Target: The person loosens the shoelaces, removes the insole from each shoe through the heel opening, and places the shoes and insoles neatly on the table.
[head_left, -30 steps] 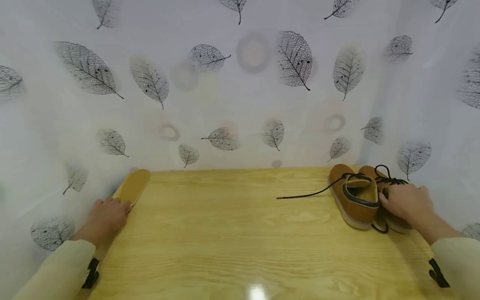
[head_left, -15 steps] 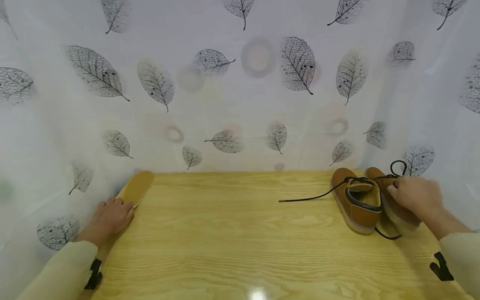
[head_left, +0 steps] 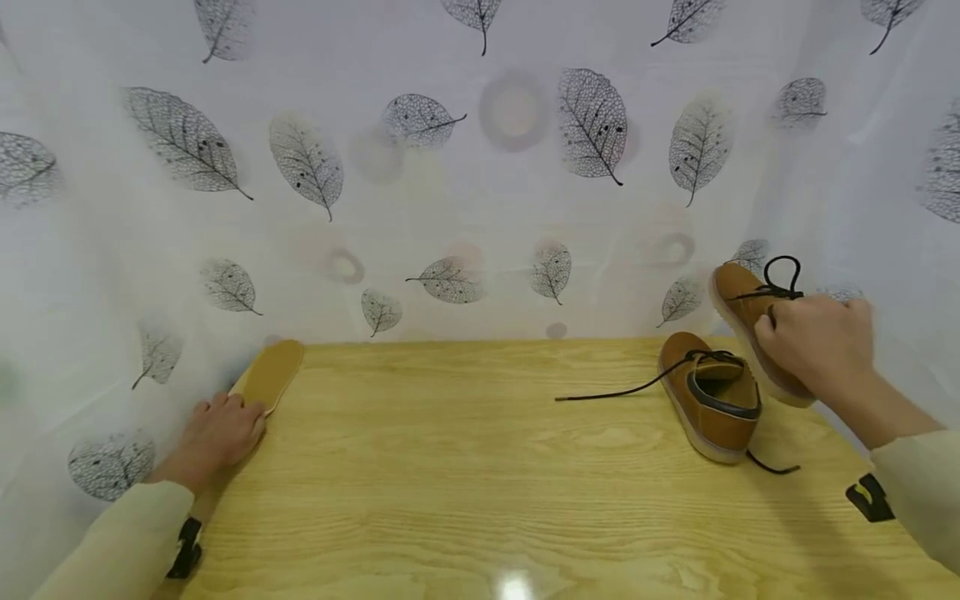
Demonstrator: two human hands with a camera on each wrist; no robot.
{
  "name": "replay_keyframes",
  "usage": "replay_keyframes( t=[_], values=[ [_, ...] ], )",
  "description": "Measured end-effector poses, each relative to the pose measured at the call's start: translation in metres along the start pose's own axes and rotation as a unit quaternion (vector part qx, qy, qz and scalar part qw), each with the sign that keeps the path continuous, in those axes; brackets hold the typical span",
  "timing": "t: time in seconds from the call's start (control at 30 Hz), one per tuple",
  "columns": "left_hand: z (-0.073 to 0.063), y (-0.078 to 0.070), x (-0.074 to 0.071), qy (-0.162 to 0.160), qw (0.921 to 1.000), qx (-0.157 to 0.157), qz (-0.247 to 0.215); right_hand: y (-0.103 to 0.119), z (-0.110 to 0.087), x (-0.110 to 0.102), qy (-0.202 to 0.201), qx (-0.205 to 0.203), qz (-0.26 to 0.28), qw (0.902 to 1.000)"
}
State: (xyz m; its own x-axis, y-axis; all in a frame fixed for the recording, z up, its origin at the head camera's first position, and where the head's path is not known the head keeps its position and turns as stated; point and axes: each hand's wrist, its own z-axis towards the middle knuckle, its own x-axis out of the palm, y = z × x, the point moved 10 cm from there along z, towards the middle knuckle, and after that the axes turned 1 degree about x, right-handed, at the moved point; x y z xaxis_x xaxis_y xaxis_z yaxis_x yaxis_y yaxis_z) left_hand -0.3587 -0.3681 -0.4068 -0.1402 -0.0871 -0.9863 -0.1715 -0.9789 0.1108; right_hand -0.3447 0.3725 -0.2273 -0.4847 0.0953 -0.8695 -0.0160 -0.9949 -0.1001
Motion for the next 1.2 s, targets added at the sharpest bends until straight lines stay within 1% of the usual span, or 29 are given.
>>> replay_keyframes(
  t=[0.1,0.13,0.17,0.23,0.3,0.37,0.43,0.5,0.53,0.6,0.7,0.87,0.93,0.97,1.0,1.03,1.07,1.1,1.13,1.2],
  values=[
    [-0.002,0.005,0.003,0.008,1.0000,-0.006,0.000,0.029,0.003,-0.016,-0.061,-0.039,-0.011,0.9973],
    [-0.004,0.006,0.004,0.009,0.9999,-0.007,0.000,0.039,0.003,-0.021,-0.085,-0.055,-0.012,0.9948],
    [-0.005,0.007,0.006,0.009,0.9999,-0.007,0.003,0.049,0.002,-0.024,-0.099,-0.068,-0.015,0.9926],
    [-0.008,0.008,0.007,0.008,0.9999,-0.006,0.009,0.068,0.001,-0.028,-0.121,-0.090,-0.010,0.9885],
    [-0.010,0.007,0.009,0.007,0.9999,-0.006,0.010,0.087,-0.001,-0.030,-0.127,-0.106,0.002,0.9862],
    [-0.013,0.005,0.010,0.004,0.9999,-0.005,0.011,0.106,-0.005,-0.033,-0.147,-0.127,0.019,0.9807],
    [-0.014,0.005,0.011,0.000,1.0000,-0.007,0.005,0.127,-0.011,-0.036,-0.184,-0.156,0.038,0.9697],
    [-0.015,0.005,0.012,-0.004,1.0000,-0.008,0.003,0.150,-0.019,-0.037,-0.223,-0.187,0.053,0.9553],
    [-0.015,0.006,0.013,-0.006,0.9999,-0.008,0.004,0.161,-0.023,-0.036,-0.235,-0.199,0.062,0.9492],
    [-0.016,0.006,0.015,-0.008,0.9999,-0.012,0.004,0.183,-0.031,-0.031,-0.247,-0.219,0.076,0.9410],
    [-0.013,0.005,0.018,-0.013,0.9998,-0.014,0.008,0.213,-0.040,-0.022,-0.246,-0.232,0.089,0.9369],
    [-0.008,-0.002,0.018,-0.020,0.9996,-0.012,0.014,0.259,-0.056,-0.012,-0.248,-0.256,0.088,0.9301],
    [-0.008,-0.003,0.015,-0.020,0.9995,-0.012,0.023,0.279,-0.060,-0.006,-0.230,-0.262,0.079,0.9341],
    [-0.007,-0.003,0.013,-0.018,0.9994,-0.012,0.028,0.288,-0.061,-0.002,-0.209,-0.261,0.074,0.9394],
    [-0.007,-0.004,0.011,-0.017,0.9993,-0.011,0.033,0.296,-0.061,0.004,-0.179,-0.257,0.068,0.9471],
    [-0.006,-0.005,0.009,-0.014,0.9991,-0.009,0.038,0.304,-0.061,0.011,-0.138,-0.253,0.063,0.9555],
    [-0.005,-0.006,0.006,-0.015,0.9990,-0.008,0.041,0.312,-0.061,0.019,-0.098,-0.247,0.059,0.9623],
    [-0.003,-0.007,0.003,-0.015,0.9990,-0.008,0.041,0.318,-0.061,0.027,-0.059,-0.241,0.057,0.9670],
    [-0.002,-0.008,0.001,-0.013,0.9991,-0.008,0.040,0.323,-0.062,0.035,-0.021,-0.235,0.058,0.9700],
    [0.001,-0.011,0.001,-0.005,0.9990,-0.006,0.044,0.331,-0.064,0.050,0.051,-0.230,0.069,0.9694]
  ],
)
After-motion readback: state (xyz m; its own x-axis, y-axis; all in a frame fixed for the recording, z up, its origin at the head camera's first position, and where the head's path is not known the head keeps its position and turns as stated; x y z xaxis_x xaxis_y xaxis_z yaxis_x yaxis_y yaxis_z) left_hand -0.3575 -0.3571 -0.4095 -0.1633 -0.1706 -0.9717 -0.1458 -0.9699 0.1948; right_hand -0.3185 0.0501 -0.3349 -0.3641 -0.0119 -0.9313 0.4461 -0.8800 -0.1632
